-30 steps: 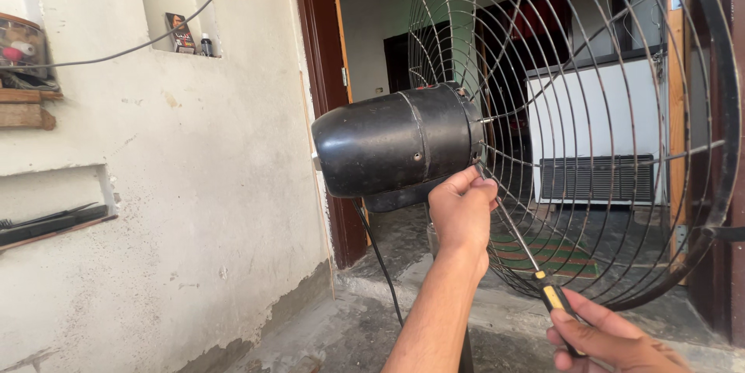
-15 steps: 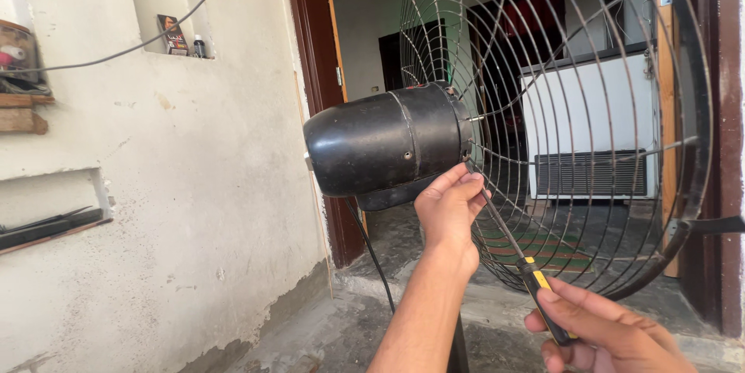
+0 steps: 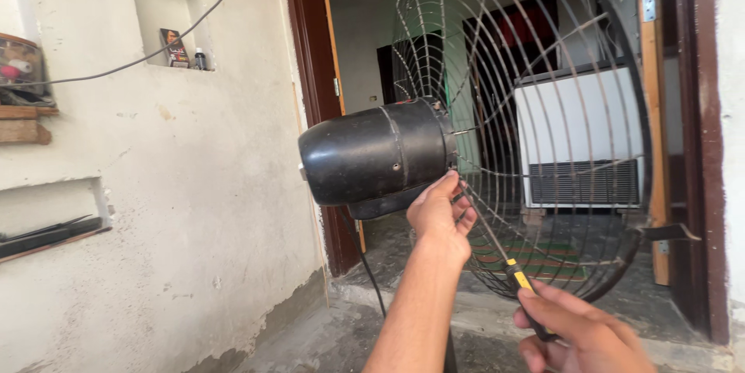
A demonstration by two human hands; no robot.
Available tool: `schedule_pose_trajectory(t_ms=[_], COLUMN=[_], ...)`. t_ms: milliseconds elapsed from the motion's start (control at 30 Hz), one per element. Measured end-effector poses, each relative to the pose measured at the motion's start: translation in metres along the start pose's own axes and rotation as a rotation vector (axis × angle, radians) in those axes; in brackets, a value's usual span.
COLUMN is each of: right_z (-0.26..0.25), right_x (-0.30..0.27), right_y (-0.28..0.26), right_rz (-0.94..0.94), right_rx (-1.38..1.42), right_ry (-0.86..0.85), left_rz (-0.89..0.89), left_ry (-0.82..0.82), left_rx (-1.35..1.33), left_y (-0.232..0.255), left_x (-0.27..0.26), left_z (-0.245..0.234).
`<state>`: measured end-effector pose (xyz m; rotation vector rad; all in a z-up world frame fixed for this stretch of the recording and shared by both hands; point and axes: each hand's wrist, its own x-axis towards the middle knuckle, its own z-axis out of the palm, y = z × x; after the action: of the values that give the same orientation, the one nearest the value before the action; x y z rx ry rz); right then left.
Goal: The person uses a screwdriver to loosen and tighten screws on the front grill and motor housing of a standing electric fan. They manipulate the fan grill and motor casing while working on the device.
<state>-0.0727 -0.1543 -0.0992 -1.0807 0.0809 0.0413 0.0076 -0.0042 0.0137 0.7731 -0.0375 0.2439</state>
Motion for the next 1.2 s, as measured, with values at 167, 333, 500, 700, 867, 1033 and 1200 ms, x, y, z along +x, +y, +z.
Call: schedule_pose_trajectory(t_ms=[167,333,500,700,867,1033,1200], right_z=[0.006,0.038,0.047,0.038,0.032,0.004,-0.009], right_x=[0.014,-0.001,-0.008,0.018,0.055,0.103,0.174], right_y=[-0.003,-0.007,-0.013,-0.005,0.033,0.057,0.087], right_rz=[-0.053,-0.053,-0.134,-0.099,-0.94,-1.422,-1.354], right_rx=[0.105,0.104,0.149,0.198,-0.202,-0.534,-0.434], right_ry=[-0.118,0.112,0.16,0.218,0.277,0.216,0.151], left_rz=[0.047,0.105,0.87,1.553,1.29,1.144,1.283], left_ry=[-0.026,-0.117,-0.075,-0.097,-0.067,-0.044,-0.029], left_rx=[0.068,0.205,1.221,1.75,1.959,2.021,2.049], left_y=[-0.003,0.008,0.038,0.083,0.101,0.1,0.1], left_x=[0.012,0.008,-0.028,-0.058,-0.068,-0.068,-0.059], left_z=[-0.006,-0.012,-0.022,-0.004,0.014,0.016,0.009])
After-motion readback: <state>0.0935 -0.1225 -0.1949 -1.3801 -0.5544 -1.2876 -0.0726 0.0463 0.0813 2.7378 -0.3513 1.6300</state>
